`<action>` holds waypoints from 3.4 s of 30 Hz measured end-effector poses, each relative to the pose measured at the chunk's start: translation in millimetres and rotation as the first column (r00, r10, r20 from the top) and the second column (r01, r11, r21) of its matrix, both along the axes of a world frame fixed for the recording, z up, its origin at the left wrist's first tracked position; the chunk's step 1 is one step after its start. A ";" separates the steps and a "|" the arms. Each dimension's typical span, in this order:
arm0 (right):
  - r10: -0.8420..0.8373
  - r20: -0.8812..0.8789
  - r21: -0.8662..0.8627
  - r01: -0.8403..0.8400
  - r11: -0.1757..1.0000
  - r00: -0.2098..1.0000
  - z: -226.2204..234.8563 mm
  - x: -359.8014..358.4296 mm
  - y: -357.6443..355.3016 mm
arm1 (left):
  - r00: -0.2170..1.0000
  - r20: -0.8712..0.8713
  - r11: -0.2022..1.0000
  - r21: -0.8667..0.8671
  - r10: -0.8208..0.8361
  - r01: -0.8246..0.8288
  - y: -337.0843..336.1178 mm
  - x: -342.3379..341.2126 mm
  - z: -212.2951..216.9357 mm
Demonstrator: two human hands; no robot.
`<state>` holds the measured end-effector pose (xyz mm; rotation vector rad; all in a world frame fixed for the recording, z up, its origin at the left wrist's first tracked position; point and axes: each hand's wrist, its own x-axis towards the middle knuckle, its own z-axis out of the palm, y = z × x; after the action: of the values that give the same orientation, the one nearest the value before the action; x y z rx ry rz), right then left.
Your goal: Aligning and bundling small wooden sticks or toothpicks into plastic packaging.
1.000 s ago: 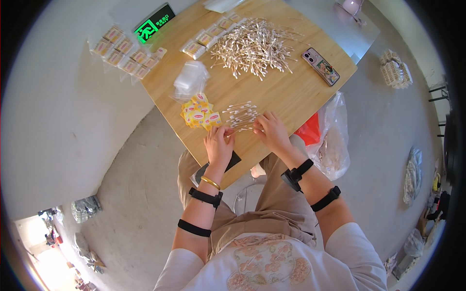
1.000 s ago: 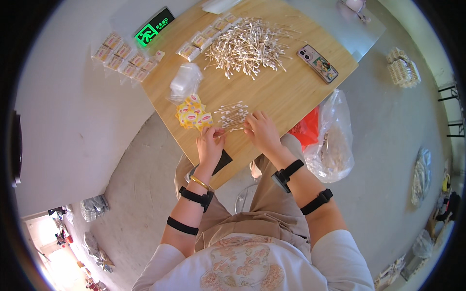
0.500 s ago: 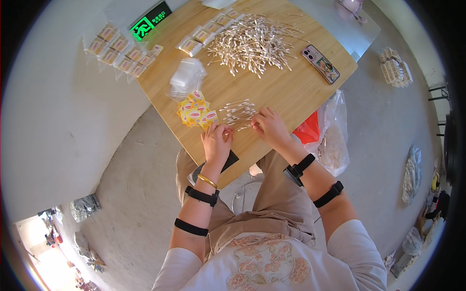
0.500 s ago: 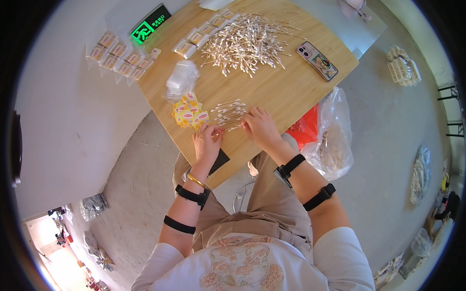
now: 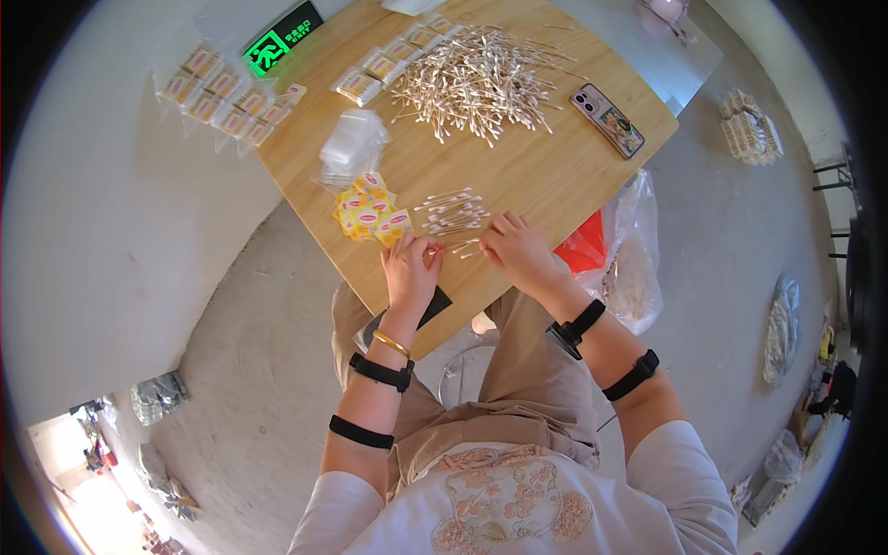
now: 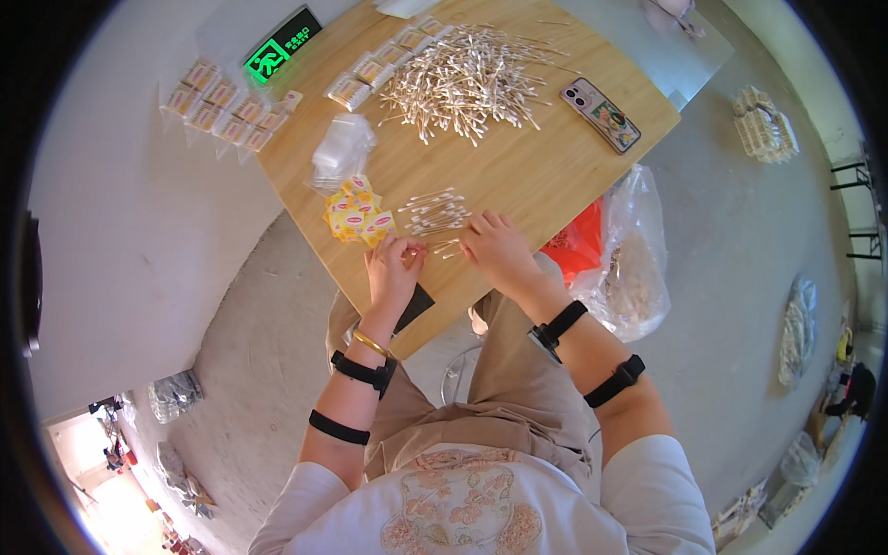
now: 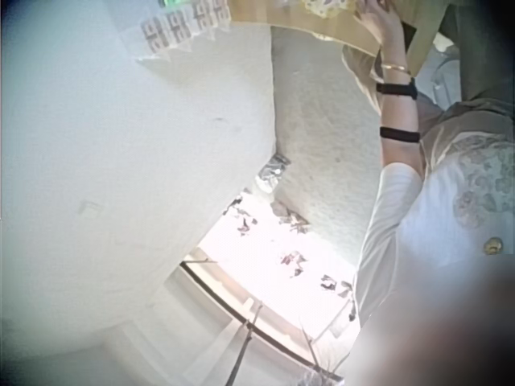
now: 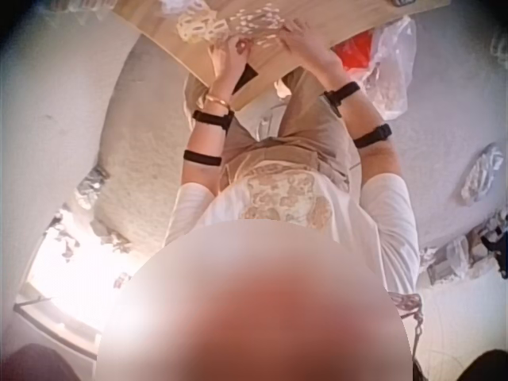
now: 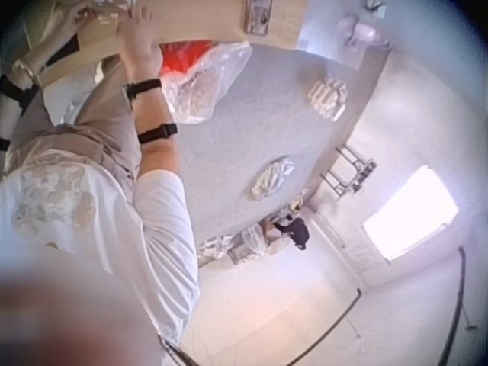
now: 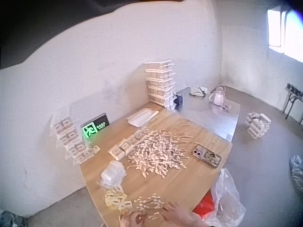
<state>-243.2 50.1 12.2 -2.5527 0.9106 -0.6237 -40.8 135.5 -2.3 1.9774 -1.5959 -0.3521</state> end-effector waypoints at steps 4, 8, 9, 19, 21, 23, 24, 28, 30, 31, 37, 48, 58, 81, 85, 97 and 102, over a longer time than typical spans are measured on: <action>-0.001 0.012 0.036 0.001 0.999 1.000 1.8 15.2 2.3 | 0.999 0.021 1.000 -0.010 -0.027 0.027 -1.5 -2.3 3.9; -0.052 0.022 0.090 0.050 0.995 0.998 2.8 20.4 -2.2 | 0.998 0.039 0.999 0.006 -0.046 0.045 1.3 -8.2 12.7; -0.052 0.021 0.089 0.049 0.995 0.998 2.6 20.5 -2.8 | 0.998 0.032 0.998 -0.024 -0.050 0.051 1.8 -9.2 14.1; -0.210 0.159 0.248 0.167 0.954 0.965 -4.7 -3.8 -3.4 | 0.906 0.349 0.971 0.075 -0.240 0.228 -17.0 -29.0 11.6; -0.240 0.165 0.259 0.193 0.946 0.957 -2.9 -9.4 0.6 | 0.868 0.429 0.968 0.143 -0.250 0.208 -25.0 -29.4 7.9; -0.254 0.179 0.263 0.203 0.943 0.950 -0.6 -15.2 4.7 | 0.861 0.439 0.966 0.151 -0.257 0.211 -32.3 -29.9 5.2; -0.256 0.179 0.264 0.204 0.943 0.950 -0.8 -16.1 5.9 | 0.854 0.450 0.965 0.159 -0.260 0.210 -33.6 -30.0 4.2; -0.285 0.180 0.267 0.232 0.935 0.942 -0.6 -18.4 5.0 | 0.853 0.425 0.944 0.253 -0.304 0.211 -30.6 -34.1 1.7; -0.295 0.172 0.274 0.242 0.931 0.940 0.5 -17.9 5.6 | 0.850 0.428 0.948 0.214 -0.306 0.233 -27.6 -34.3 -0.1; -0.294 0.186 0.286 0.235 0.929 0.937 1.8 -17.2 5.3 | 0.850 0.430 0.949 0.215 -0.306 0.232 -27.8 -33.7 -0.3; -0.306 0.212 0.288 0.240 0.927 0.928 1.1 -13.2 7.7 | 0.824 0.484 0.949 0.247 -0.297 0.197 -33.2 -30.9 3.2; -0.286 0.353 0.251 0.205 0.946 0.891 4.8 0.7 -3.5 | 0.975 0.192 0.993 -0.003 -0.114 0.117 -39.5 -18.8 12.5; -0.264 0.465 0.437 0.040 0.898 0.845 -13.8 43.4 -24.1 | 0.913 -0.392 0.977 -0.209 -0.111 0.029 -47.1 -8.2 -3.7; -0.341 0.517 0.439 0.100 0.893 0.785 -26.7 34.0 -35.8 | 0.985 -0.143 0.988 -0.131 -0.094 0.075 -38.4 -9.4 1.0; -0.383 0.436 0.306 0.266 0.914 0.814 -26.3 20.2 -33.5 | 0.944 0.290 0.987 0.043 -0.158 0.152 -30.9 -32.7 8.7; -0.389 0.368 0.208 0.333 0.920 0.845 -19.4 22.2 -29.4 | 0.889 0.420 0.970 0.225 -0.181 0.091 -52.9 -40.5 2.2; -0.358 0.384 0.215 0.295 0.931 0.851 -21.4 24.4 -27.7 | 0.929 0.346 0.981 0.180 -0.131 0.071 -47.7 -32.7 -2.0</action>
<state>-218.8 22.4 -9.1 -2.0234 1.1881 -1.1077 -73.5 87.8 -4.3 2.1839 -1.9559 -0.1730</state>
